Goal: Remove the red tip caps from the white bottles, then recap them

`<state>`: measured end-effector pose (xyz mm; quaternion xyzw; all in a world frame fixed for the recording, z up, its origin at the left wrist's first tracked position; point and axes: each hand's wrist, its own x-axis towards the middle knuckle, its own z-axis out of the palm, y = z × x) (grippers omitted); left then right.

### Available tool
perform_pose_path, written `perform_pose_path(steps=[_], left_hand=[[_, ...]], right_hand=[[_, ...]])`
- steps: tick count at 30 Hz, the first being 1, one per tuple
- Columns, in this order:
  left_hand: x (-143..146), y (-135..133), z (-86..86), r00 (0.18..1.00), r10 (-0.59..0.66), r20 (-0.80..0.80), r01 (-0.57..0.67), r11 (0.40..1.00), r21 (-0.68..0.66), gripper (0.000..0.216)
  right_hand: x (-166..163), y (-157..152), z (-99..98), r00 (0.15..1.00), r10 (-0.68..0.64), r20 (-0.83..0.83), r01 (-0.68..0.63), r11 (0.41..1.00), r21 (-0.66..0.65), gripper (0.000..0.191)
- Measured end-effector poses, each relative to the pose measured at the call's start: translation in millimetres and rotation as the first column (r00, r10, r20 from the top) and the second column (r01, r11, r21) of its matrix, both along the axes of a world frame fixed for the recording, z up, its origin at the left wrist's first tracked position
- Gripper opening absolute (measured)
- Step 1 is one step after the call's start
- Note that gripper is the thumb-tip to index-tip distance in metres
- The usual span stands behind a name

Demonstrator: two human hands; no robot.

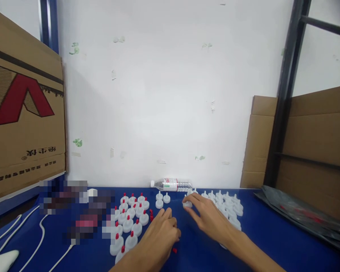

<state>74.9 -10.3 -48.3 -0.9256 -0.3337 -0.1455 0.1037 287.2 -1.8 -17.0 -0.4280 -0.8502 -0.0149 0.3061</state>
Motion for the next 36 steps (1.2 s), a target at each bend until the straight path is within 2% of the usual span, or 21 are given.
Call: perform_pose_path(steps=[3, 5, 8, 10, 12, 15, 18, 20, 27, 31, 36], left_hand=[[0.7, 2.1, -5.5, 1.000, -0.005, -0.008, 0.005, 0.999, 0.040, 0.016], [0.6, -0.3, -2.6, 1.000, 0.005, -0.014, -0.005, 0.999, 0.049, 0.014], [-0.6, -6.1, 11.2, 0.999, 0.025, 0.037, -0.027, 0.999, 0.044, 0.017], [-2.6, -9.4, 24.3, 0.984, 0.073, 0.164, -0.077, 0.997, 0.023, 0.019], [-5.6, -11.1, 36.9, 0.931, 0.143, 0.336, -0.143, 0.989, -0.025, 0.017], [-11.0, -9.5, 47.7, 0.808, 0.241, 0.537, -0.207, 0.970, -0.124, 0.015], [-14.2, -4.9, 46.7, 0.694, 0.312, 0.649, -0.214, 0.950, -0.227, 0.017], [-14.1, -2.7, 43.5, 0.652, 0.326, 0.684, -0.177, 0.943, -0.281, 0.021], [-6.3, -8.0, 42.8, 0.659, 0.282, 0.697, -0.024, 0.934, -0.355, 0.020], [-4.2, -10.3, 39.9, 0.693, 0.288, 0.661, -0.021, 0.924, -0.381, 0.018], [-5.8, -8.5, 35.7, 0.715, 0.281, 0.640, -0.053, 0.935, -0.351, 0.017]], right_hand=[[-4.0, -1.8, -0.2, 0.997, 0.067, -0.028, -0.067, 0.998, 0.003, 0.019], [-4.9, -2.1, -3.1, 0.995, 0.080, -0.061, -0.080, 0.997, 0.004, 0.022], [-3.9, -0.8, -8.7, 0.994, 0.058, -0.094, -0.057, 0.998, 0.016, 0.029], [-3.3, -0.5, -9.8, 0.995, 0.060, -0.082, -0.057, 0.998, 0.035, 0.030], [-4.1, -2.1, -7.9, 0.996, 0.075, -0.057, -0.072, 0.996, 0.056, 0.027], [-7.9, -7.8, -1.8, 0.995, 0.101, -0.027, -0.098, 0.992, 0.083, 0.023], [-12.5, -14.6, 3.1, 0.991, 0.130, -0.017, -0.128, 0.988, 0.085, 0.025], [-14.7, -18.1, 4.6, 0.989, 0.147, -0.021, -0.145, 0.987, 0.070, 0.026], [-16.5, -20.0, 2.9, 0.988, 0.151, -0.014, -0.150, 0.986, 0.071, 0.030], [-16.1, -20.1, 2.1, 0.989, 0.150, -0.007, -0.149, 0.986, 0.076, 0.026], [-12.4, -17.9, 1.9, 0.984, 0.176, 0.022, -0.177, 0.978, 0.111, 0.020]])
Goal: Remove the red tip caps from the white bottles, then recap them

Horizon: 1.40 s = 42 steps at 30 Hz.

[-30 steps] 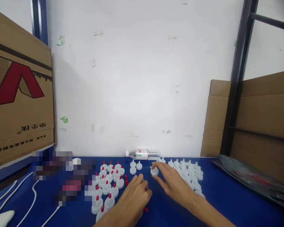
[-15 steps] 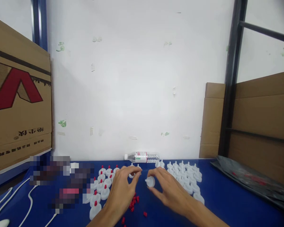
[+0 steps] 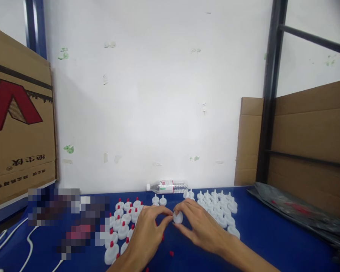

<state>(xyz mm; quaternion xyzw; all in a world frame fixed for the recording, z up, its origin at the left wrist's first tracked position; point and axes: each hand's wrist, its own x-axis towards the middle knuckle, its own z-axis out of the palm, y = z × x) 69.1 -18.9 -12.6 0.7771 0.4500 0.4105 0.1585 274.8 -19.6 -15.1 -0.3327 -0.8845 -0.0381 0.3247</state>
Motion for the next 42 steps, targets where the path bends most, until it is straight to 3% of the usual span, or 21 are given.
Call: perform_pose_path(steps=[8, 14, 21, 32, 37, 42], left_hand=[[-7.3, 7.0, -0.5, 0.996, 0.016, -0.088, -0.006, 0.993, 0.114, 0.016], [-6.9, 5.3, -2.8, 0.983, -0.162, -0.091, 0.180, 0.954, 0.238, 0.028], [-14.5, 5.1, -1.2, 0.949, -0.240, -0.204, 0.304, 0.872, 0.383, 0.027], [-10.6, -4.3, 5.7, 0.939, -0.248, -0.237, 0.333, 0.820, 0.466, 0.030], [-12.9, -2.5, 5.2, 0.941, -0.194, -0.276, 0.316, 0.793, 0.521, 0.025], [-14.8, -1.6, 7.0, 0.930, -0.105, -0.353, 0.325, 0.683, 0.654, 0.020]], right_hand=[[-0.8, 2.6, -3.2, 0.982, 0.155, -0.106, -0.139, 0.980, 0.139, 0.008], [-7.4, -3.7, -6.0, 0.950, 0.191, -0.247, -0.131, 0.962, 0.238, 0.005], [-15.1, -13.8, -8.7, 0.918, 0.234, -0.320, -0.130, 0.940, 0.315, 0.019], [-17.0, -14.6, -12.6, 0.922, 0.243, -0.303, -0.106, 0.907, 0.407, 0.026], [-14.9, -11.6, -14.6, 0.932, 0.238, -0.273, -0.112, 0.907, 0.406, 0.026], [-13.5, -5.8, -11.9, 0.970, 0.154, -0.188, -0.072, 0.922, 0.381, 0.018]])
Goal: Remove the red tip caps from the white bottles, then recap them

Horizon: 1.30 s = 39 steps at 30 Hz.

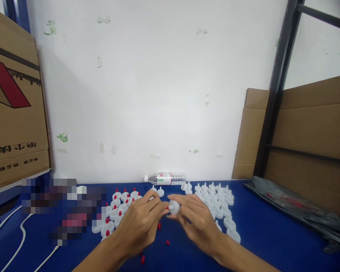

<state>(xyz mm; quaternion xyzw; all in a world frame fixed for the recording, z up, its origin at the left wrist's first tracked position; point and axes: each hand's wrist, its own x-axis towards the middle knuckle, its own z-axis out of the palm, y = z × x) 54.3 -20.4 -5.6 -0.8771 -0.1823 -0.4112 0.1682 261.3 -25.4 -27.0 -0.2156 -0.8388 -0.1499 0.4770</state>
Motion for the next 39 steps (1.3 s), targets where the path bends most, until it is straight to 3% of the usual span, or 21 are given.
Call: perform_pose_path(steps=[6, 10, 13, 19, 25, 31, 34, 39], left_hand=[[1.0, 1.4, 1.1, 0.993, 0.057, -0.100, -0.047, 0.994, 0.095, 0.022], [-9.3, 9.4, 4.2, 0.968, 0.202, -0.146, -0.203, 0.979, 0.008, 0.028], [-13.1, 12.5, 4.6, 0.934, 0.262, -0.245, -0.290, 0.953, -0.086, 0.026], [-5.9, -0.9, 1.0, 0.910, 0.103, -0.401, -0.221, 0.940, -0.260, 0.020], [1.2, -18.5, -0.1, 0.905, 0.023, -0.425, -0.231, 0.866, -0.444, 0.005], [4.7, -17.3, -8.2, 0.855, 0.031, -0.518, -0.284, 0.863, -0.417, 0.011], [4.9, -16.4, -14.2, 0.857, 0.032, -0.515, -0.258, 0.891, -0.374, 0.011], [7.2, -19.1, -14.2, 0.888, 0.092, -0.451, -0.218, 0.947, -0.234, 0.007]], right_hand=[[1.3, 1.5, -0.6, 0.996, -0.048, 0.072, 0.057, 0.989, -0.136, 0.006], [6.6, 7.9, 0.6, 0.976, -0.180, 0.124, 0.212, 0.920, -0.330, 0.008], [11.8, 16.5, -2.0, 0.948, -0.238, 0.211, 0.307, 0.861, -0.406, 0.008], [18.7, 27.4, -15.7, 0.900, -0.295, 0.321, 0.422, 0.775, -0.471, 0.013], [14.8, 19.9, -9.0, 0.882, -0.361, 0.303, 0.465, 0.768, -0.440, 0.019], [8.9, 13.5, -12.1, 0.889, -0.293, 0.350, 0.437, 0.769, -0.466, 0.022], [10.5, 16.2, -15.8, 0.881, -0.299, 0.367, 0.451, 0.765, -0.460, 0.031], [12.0, 17.2, -12.8, 0.899, -0.280, 0.337, 0.416, 0.786, -0.458, 0.022]])
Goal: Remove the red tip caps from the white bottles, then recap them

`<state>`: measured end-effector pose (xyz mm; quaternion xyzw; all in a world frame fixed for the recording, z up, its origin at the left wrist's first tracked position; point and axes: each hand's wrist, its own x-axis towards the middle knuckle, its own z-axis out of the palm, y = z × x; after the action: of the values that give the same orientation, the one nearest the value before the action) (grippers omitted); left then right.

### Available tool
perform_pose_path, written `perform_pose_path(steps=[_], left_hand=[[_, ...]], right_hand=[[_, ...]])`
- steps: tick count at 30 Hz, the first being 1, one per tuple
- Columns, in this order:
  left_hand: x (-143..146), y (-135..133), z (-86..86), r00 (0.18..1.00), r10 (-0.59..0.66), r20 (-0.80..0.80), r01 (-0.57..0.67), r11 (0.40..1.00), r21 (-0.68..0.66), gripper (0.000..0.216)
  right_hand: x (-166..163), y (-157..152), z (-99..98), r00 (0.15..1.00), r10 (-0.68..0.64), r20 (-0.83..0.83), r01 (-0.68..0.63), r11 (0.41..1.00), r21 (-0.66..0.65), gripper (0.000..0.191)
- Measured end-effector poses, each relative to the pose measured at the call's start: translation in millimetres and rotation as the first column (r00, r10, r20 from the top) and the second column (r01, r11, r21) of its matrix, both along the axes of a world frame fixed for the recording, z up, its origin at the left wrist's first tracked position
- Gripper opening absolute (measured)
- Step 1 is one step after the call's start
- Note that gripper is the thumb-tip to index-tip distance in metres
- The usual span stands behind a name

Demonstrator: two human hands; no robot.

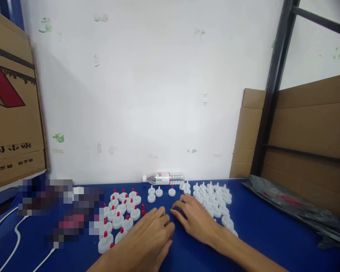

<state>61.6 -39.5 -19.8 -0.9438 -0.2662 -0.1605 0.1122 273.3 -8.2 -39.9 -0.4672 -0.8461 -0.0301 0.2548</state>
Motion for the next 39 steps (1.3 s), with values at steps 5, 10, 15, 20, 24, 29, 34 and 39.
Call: perform_pose_path(steps=[5, 10, 15, 20, 24, 29, 34, 39], left_hand=[[0.9, 4.7, 7.4, 0.999, 0.027, 0.022, -0.028, 0.998, 0.058, 0.012], [-2.4, 15.8, 8.9, 0.997, 0.057, 0.043, -0.063, 0.989, 0.136, 0.014], [-6.4, 23.6, 10.2, 0.994, 0.080, 0.070, -0.090, 0.985, 0.150, 0.015], [-9.4, 27.6, 9.4, 0.992, 0.090, 0.084, -0.102, 0.982, 0.159, 0.017], [-9.4, 28.4, 9.0, 0.991, 0.103, 0.084, -0.115, 0.982, 0.151, 0.016], [-9.0, 28.8, 6.1, 0.991, 0.107, 0.075, -0.118, 0.978, 0.170, 0.015], [-15.2, 40.5, -2.1, 0.992, 0.072, 0.099, -0.093, 0.967, 0.238, 0.020], [-24.8, 48.2, 9.8, 0.982, 0.095, 0.163, -0.139, 0.949, 0.284, 0.020]], right_hand=[[3.2, 1.3, 5.6, 0.999, -0.024, 0.046, 0.022, 0.998, 0.050, 0.016], [23.6, 17.2, 8.5, 0.959, -0.257, 0.123, 0.234, 0.957, 0.171, 0.028], [39.5, 29.8, 0.8, 0.924, -0.329, 0.197, 0.334, 0.942, 0.008, 0.055], [39.8, 27.9, 1.3, 0.954, -0.232, 0.189, 0.259, 0.956, -0.134, 0.057], [38.7, 25.0, 5.1, 0.959, -0.210, 0.192, 0.237, 0.962, -0.133, 0.055], [43.6, 32.9, -0.8, 0.956, -0.230, 0.181, 0.261, 0.949, -0.177, 0.062], [50.6, 38.0, 1.9, 0.965, -0.199, 0.169, 0.231, 0.952, -0.201, 0.056], [46.3, 25.6, 29.9, 0.986, -0.166, 0.020, 0.166, 0.986, -0.009, 0.049]])
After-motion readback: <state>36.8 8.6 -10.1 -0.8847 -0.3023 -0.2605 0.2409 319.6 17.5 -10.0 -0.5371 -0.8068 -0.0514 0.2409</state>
